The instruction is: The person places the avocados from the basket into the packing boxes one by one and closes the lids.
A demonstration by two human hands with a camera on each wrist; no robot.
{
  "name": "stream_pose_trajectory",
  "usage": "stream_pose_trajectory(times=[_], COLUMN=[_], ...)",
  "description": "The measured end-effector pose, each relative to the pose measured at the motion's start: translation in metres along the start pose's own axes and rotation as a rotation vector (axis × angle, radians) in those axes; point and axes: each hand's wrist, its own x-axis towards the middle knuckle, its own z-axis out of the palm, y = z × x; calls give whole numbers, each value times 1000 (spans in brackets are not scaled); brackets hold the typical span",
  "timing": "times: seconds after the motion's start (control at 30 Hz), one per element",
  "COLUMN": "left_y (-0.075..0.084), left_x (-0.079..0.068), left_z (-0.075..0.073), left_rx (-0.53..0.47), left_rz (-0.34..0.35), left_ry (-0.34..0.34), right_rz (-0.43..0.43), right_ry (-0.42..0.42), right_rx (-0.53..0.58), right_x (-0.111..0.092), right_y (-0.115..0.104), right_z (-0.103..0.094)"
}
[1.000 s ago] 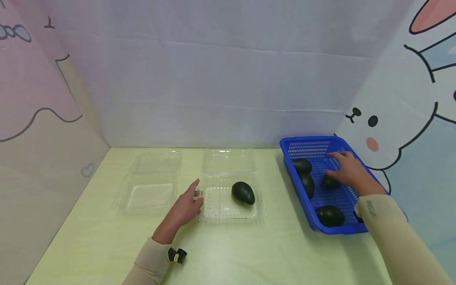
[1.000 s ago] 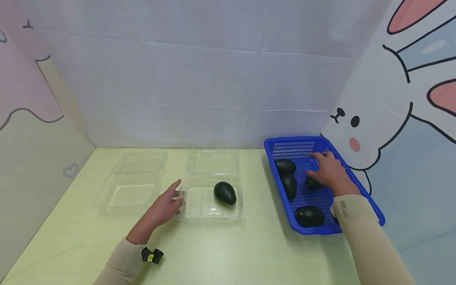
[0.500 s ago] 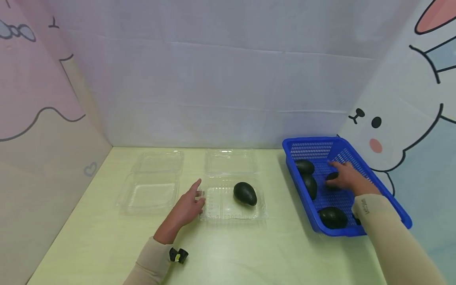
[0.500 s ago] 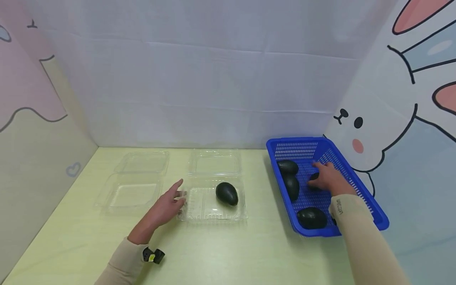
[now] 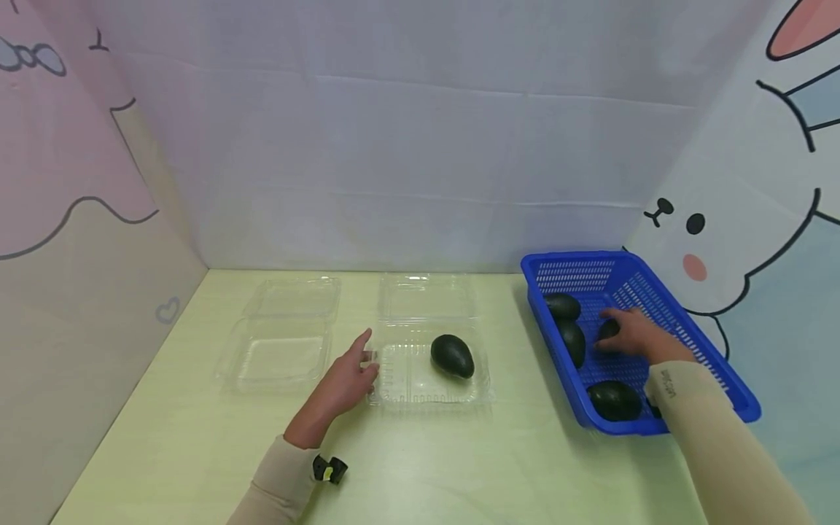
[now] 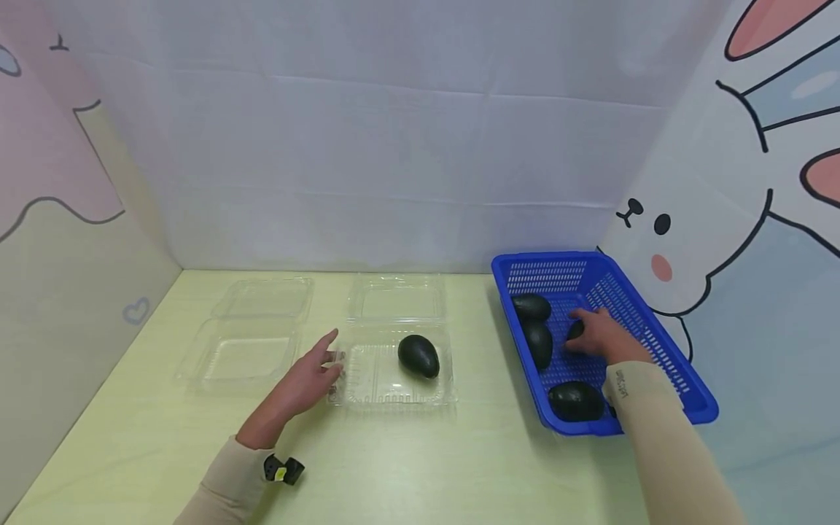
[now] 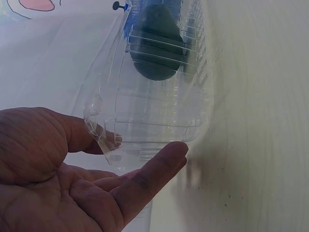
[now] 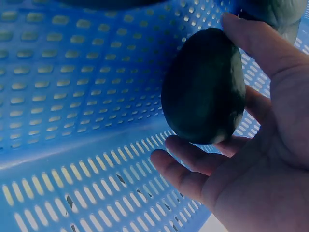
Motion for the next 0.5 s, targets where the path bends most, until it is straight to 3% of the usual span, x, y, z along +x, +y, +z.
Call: stream_pose_trajectory(times=[0.5], left_y=[0], left_x=[-1], left_z=[0], left_rx=[3], left_rz=[10], left_ry=[3], right_rz=[-21], right_ry=[28], right_rx=[-36], right_x=[-3], right_y=[-3], right_z=[-6])
